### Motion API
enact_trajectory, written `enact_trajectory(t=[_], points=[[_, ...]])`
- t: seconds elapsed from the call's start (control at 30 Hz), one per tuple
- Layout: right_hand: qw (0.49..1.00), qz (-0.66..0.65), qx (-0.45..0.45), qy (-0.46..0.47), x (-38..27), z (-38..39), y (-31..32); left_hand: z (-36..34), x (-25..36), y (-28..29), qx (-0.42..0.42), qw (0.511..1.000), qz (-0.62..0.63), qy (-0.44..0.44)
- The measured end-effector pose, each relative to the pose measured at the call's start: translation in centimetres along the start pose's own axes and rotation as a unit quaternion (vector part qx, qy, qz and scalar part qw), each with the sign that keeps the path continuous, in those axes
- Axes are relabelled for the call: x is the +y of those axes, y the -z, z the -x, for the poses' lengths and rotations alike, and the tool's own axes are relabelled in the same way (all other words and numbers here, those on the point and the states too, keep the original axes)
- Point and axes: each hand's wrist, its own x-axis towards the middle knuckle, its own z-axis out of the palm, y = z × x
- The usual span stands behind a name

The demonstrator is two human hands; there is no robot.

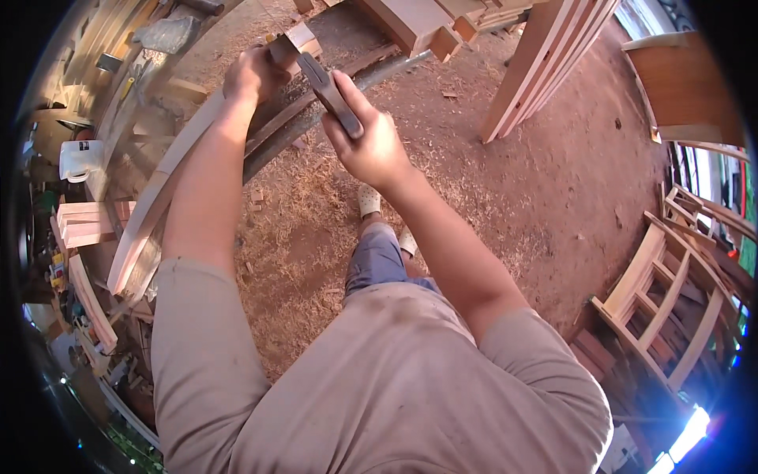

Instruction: The person saws through a piece of wood by hand using a hand saw.

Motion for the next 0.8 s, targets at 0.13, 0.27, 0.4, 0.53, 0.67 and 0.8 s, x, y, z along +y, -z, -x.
enact_trajectory(t=[0.13,0.27,0.4,0.53,0.67,0.8], points=[[0.996,0.013,-0.041,-0.078,-4.9,-3.2,2.1,-0.1,0.5,0.3,-0.004,1.0,0.009,-0.017],[0.996,-0.004,-0.038,-0.077,-3.7,6.9,4.7,-2.1,-2.1,-2.6,0.075,0.997,-0.022,-0.028],[0.991,-0.001,-0.073,-0.113,-7.4,19.9,12.0,-2.3,-2.2,-2.4,0.079,0.996,0.047,-0.013],[0.99,0.006,-0.081,-0.115,-6.4,17.7,10.8,-2.5,-4.0,-2.5,0.029,1.0,0.001,0.001],[0.997,-0.03,-0.037,-0.066,-0.5,-2.3,2.2,-0.4,1.8,0.9,-0.001,1.0,0.013,-0.022],[0.996,-0.011,-0.043,-0.081,-1.0,-4.0,-0.9,-0.6,-1.1,-0.6,0.007,0.998,-0.034,-0.059]])
